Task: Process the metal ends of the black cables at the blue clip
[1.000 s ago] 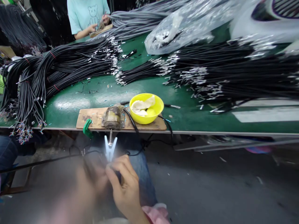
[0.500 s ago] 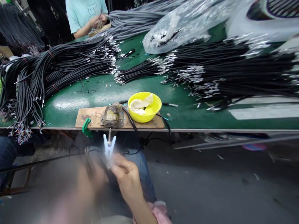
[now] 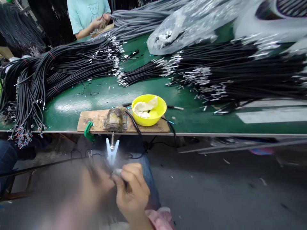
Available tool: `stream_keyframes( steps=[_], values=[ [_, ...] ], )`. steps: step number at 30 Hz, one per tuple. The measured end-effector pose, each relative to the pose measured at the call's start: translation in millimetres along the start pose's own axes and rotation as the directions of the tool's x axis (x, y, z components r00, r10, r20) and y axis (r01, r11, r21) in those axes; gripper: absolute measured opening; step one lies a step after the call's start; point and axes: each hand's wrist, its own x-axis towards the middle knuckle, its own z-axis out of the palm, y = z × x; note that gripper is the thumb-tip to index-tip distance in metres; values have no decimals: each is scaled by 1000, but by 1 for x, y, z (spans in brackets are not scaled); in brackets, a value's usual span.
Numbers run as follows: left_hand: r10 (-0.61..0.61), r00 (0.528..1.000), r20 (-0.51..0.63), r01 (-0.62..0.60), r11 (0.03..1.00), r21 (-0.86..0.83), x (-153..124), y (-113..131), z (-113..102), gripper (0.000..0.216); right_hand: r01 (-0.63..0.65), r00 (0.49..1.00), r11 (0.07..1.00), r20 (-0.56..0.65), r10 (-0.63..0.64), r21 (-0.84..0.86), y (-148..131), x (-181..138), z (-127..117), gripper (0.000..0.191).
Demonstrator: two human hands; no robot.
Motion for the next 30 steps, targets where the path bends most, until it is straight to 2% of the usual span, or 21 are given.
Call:
stream_keyframes(
  steps=[1,2,3,4,5,6,7,9,10,11,12,13,16,19,23,26,30],
  values=[
    [-3,1000,15,3,1000,0,0,1,-1,29,112,993,990,-26,-114,-91,0,1,-1,23],
    [-3,1000,28,3,1000,2,0,3,-2,29,172,984,975,-23,-177,-137,0,3,-2,25],
    [0,999,35,0,1000,5,1,4,-3,29,170,985,978,4,-171,-125,0,5,-3,23],
    [6,999,33,-6,1000,10,1,6,-4,27,99,994,993,48,-96,-60,0,8,-4,16],
    [15,999,30,-16,1000,15,2,8,-6,24,-34,994,998,109,28,46,1,10,-5,11],
    [24,999,29,-25,1000,18,2,9,-7,21,-213,963,963,201,178,164,2,13,-7,13],
    [31,999,32,-31,999,19,3,11,-7,19,-406,892,877,321,318,259,4,15,-9,21],
    [44,998,52,-45,999,18,5,13,-8,17,-702,686,639,542,485,316,8,21,-13,33],
    [52,997,56,-54,998,20,5,13,-9,17,-782,596,548,610,521,296,10,24,-16,35],
    [63,997,51,-64,998,26,5,13,-9,16,-826,536,496,646,543,268,12,28,-18,36],
    [75,997,37,-76,996,35,5,13,-9,15,-844,507,475,656,559,248,14,33,-19,34],
    [85,996,19,-86,995,46,4,13,-10,14,-846,506,473,651,566,246,15,38,-19,32],
    [115,993,-20,-114,992,60,2,12,-12,11,-812,573,469,629,525,348,15,52,-9,30],
    [165,986,-31,-163,985,52,3,14,-14,8,-788,615,364,634,469,496,9,62,9,38],
    [205,977,-53,-204,979,30,11,19,-13,6,-772,617,244,600,510,586,4,66,25,32],
    [195,981,-20,-194,981,12,16,22,-11,7,-765,611,233,565,554,600,2,67,29,33],
    [174,985,1,-174,985,9,19,23,-9,12,-761,615,250,543,571,599,8,64,32,45]
  ],
)
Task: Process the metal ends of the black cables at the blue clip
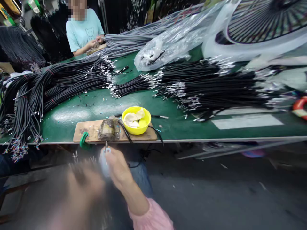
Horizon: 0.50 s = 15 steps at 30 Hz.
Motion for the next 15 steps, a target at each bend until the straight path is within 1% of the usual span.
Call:
stream_keyframes(
  steps=[2,5,7,9,10,12,13,15],
  values=[
    [-25,1000,-1,25,1000,-6,0,-1,0,13,-4,1000,1000,-12,4,-4,5,2,-6,50],
    [-55,998,-1,55,998,-25,-2,-4,-1,12,14,993,999,-112,-19,-44,12,0,-19,52],
    [-62,998,10,63,998,-33,-5,-6,-2,11,73,979,987,-179,-99,-142,15,-8,-28,47],
    [-43,999,24,43,999,-11,-8,-8,-2,9,190,949,932,-184,-254,-309,17,-22,-35,40],
    [-21,999,26,20,1000,19,-9,-8,-3,7,259,925,875,-155,-346,-409,17,-29,-36,37],
    [22,1000,17,-24,996,85,-12,-9,-2,8,389,864,710,-36,-503,-588,17,-45,-36,35],
    [45,999,8,-45,991,126,-12,-10,-2,13,439,838,618,49,-543,-652,17,-52,-35,32],
    [99,995,1,-97,972,213,-13,-12,-1,22,499,806,451,206,-555,-740,15,-61,-30,22]
  ],
)
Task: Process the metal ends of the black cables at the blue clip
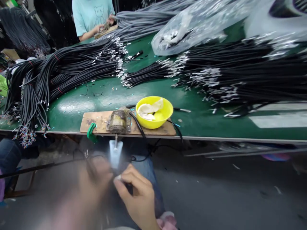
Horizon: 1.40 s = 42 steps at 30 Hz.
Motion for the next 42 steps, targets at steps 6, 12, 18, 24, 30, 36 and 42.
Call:
stream_keyframes(
  steps=[6,12,18,24,30,36,42],
  values=[
    [79,997,-24,-75,988,135,-4,-7,8,40,30,957,981,287,28,-193,-10,5,8,9],
    [-9,1000,5,8,989,146,1,-2,7,28,-61,974,986,206,92,-153,-4,1,11,15],
    [-138,990,41,136,989,51,5,-1,2,14,-291,954,950,104,280,111,8,2,7,24],
    [-153,988,13,154,986,-63,0,-3,3,12,-384,897,912,294,331,144,13,6,-1,24],
    [-261,965,-38,256,961,-106,-2,2,8,14,-131,991,990,-20,130,-60,7,0,6,30],
    [-352,929,112,369,891,-263,-10,-9,13,34,-488,867,746,152,475,453,11,-5,19,30],
    [-367,907,207,414,866,-281,-6,-8,5,45,-443,896,797,170,410,411,12,5,5,30]
  ],
)
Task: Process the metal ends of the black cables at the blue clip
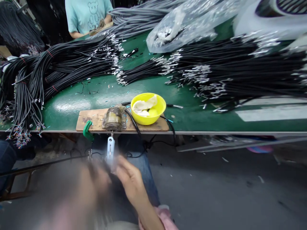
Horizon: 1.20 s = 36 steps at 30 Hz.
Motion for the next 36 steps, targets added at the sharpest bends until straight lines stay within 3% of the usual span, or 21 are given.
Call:
stream_keyframes(
  steps=[2,4,6,8,9,11,13,14,15,16,18,19,20,21,23,26,30,34,36],
  values=[
    [-14,1000,23,14,1000,-12,1,1,-1,49,113,993,984,50,-106,-140,-2,0,-4,24],
    [-16,999,31,17,1000,-19,1,2,-1,50,141,989,973,60,-132,-183,1,-1,-5,23],
    [-11,1000,23,12,1000,-22,1,1,1,47,127,992,979,13,-126,-157,6,-3,-2,24],
    [-5,1000,2,5,1000,-28,0,0,3,44,182,978,962,-65,-199,-204,10,-5,3,22],
    [-4,1000,-8,3,999,-32,-1,-1,4,43,255,950,925,-105,-294,-282,11,-7,6,19],
    [-3,1000,-23,2,999,-37,-1,-2,6,43,432,826,745,-109,-553,-508,10,-8,9,15],
    [-3,999,-33,2,999,-39,-1,-2,6,44,546,680,515,-9,-733,-661,6,-8,10,18],
    [-2,999,-38,1,999,-38,-1,-2,5,44,573,653,461,37,-756,-677,4,-7,9,21],
    [2,999,-46,-3,999,-36,0,-1,4,43,580,674,477,60,-736,-660,2,-5,8,20],
    [11,998,-59,-13,999,-32,0,0,2,42,560,739,561,61,-671,-610,-1,-4,6,16],
    [43,996,-82,-45,999,-20,0,3,0,37,388,916,827,75,-394,-405,-5,0,1,15],
    [60,995,-85,-61,998,-14,1,4,-2,34,232,971,931,123,-205,-281,-8,3,-2,23],
    [73,994,-80,-74,997,-9,1,6,-3,32,62,980,982,196,-27,-177,-10,6,-4,31],
    [83,994,-70,-84,996,-7,1,7,-4,30,-84,955,990,273,111,-111,-13,9,-7,37],
    [89,995,-50,-90,996,-7,2,10,-6,27,-238,899,968,357,253,-86,-19,16,-11,40],
    [100,993,-57,-101,995,-8,4,12,-9,25,-231,926,964,274,259,-131,-28,30,-13,37],
    [55,998,15,-54,998,-45,6,19,-12,23,-89,993,984,57,99,-153,-39,46,-2,48],
    [158,974,-163,-168,985,-45,4,25,-8,18,-92,994,984,51,101,-151,-42,50,14,50],
    [177,967,-183,-187,982,-37,3,27,-5,17,-93,995,991,29,96,-99,-42,50,20,47]
  ],
)
